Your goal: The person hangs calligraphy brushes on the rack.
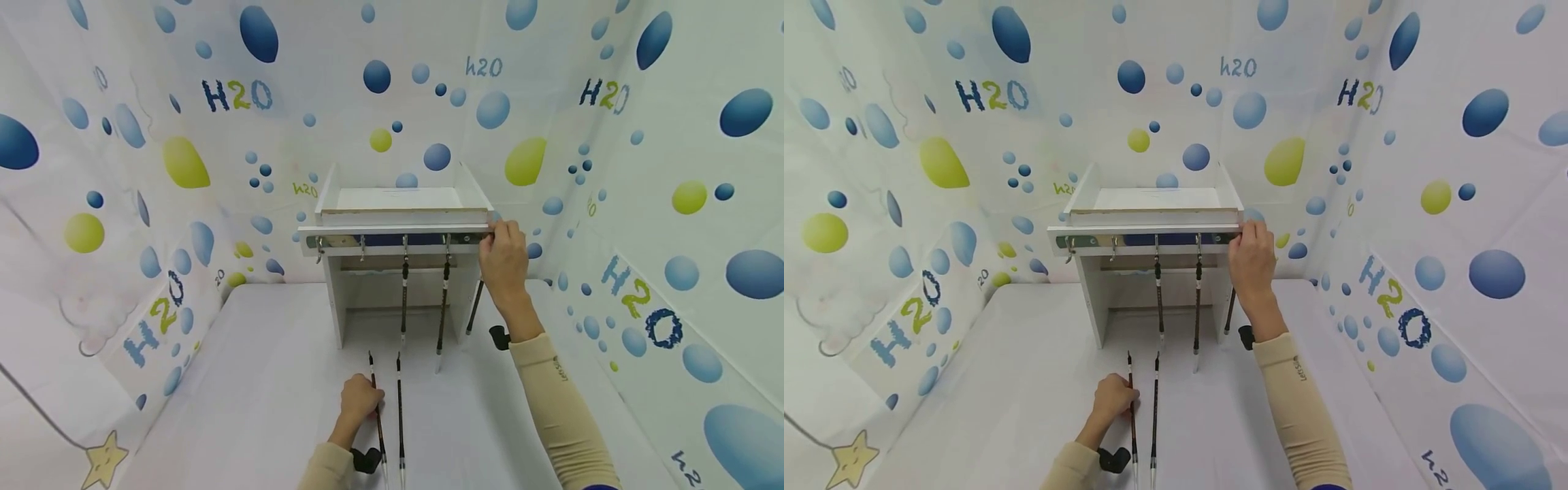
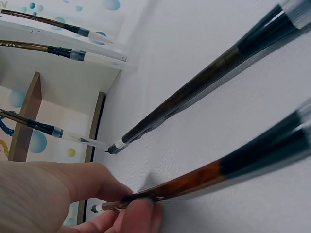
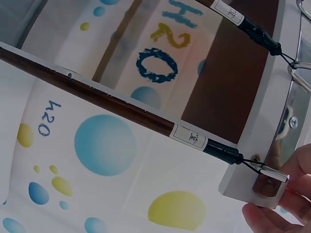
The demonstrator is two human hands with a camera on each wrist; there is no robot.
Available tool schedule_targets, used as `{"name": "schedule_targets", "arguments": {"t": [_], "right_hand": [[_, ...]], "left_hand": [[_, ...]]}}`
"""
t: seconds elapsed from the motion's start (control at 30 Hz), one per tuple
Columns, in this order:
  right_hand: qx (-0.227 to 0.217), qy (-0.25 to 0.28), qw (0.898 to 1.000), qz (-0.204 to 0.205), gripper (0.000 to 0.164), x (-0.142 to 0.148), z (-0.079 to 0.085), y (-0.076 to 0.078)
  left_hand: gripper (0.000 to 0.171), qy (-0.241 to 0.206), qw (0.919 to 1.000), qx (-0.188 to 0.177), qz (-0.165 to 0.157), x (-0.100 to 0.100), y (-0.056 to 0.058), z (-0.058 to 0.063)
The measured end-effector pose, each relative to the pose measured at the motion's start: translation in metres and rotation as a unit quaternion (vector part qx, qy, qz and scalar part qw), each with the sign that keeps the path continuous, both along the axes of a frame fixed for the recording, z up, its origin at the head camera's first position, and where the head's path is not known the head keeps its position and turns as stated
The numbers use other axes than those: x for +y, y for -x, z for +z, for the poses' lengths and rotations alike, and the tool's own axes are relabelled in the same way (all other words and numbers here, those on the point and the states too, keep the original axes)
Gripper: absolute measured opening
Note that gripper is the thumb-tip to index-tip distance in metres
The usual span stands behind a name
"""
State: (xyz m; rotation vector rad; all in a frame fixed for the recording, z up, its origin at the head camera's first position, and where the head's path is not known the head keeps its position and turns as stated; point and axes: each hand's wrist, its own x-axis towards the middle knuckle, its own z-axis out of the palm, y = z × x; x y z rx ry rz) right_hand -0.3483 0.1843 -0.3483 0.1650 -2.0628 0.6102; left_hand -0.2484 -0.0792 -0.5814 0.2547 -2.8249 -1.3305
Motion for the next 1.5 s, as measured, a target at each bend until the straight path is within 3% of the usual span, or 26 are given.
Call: {"name": "schedule_targets", "arguments": {"t": [0.2,0.4,0.5,0.63,0.87,1.3,1.5], "right_hand": [[-0.003,0.002,1.0,0.0,0.02,-0.001,0.002,0.001],[-0.005,0.005,1.0,0.0,0.021,-0.002,0.001,0.001],[-0.005,0.007,1.0,0.0,0.021,-0.002,0.0,0.001],[-0.008,0.006,1.0,0.003,0.022,-0.002,0.0,0.002],[-0.004,0.014,1.0,0.003,0.022,-0.002,0.0,0.001],[0.001,0.018,1.0,0.007,0.02,-0.002,0.0,0.001],[-0.005,0.018,1.0,0.008,0.021,-0.001,-0.001,0.002]], "left_hand": [[0.022,-0.001,0.9997,0.015,0.02,-0.003,0.002,0.004],[0.033,-0.031,0.9991,0.029,0.003,-0.006,0.004,0.015],[0.031,-0.037,0.9979,0.054,-0.003,-0.006,0.006,0.023],[0.03,-0.049,0.9943,0.095,-0.003,-0.007,0.007,0.037],[0.033,-0.089,0.9876,0.129,-0.014,-0.007,0.005,0.067],[0.031,-0.064,0.9819,0.178,-0.008,-0.009,0.004,0.118],[0.029,-0.062,0.979,0.194,0.003,-0.013,0.003,0.135]]}}
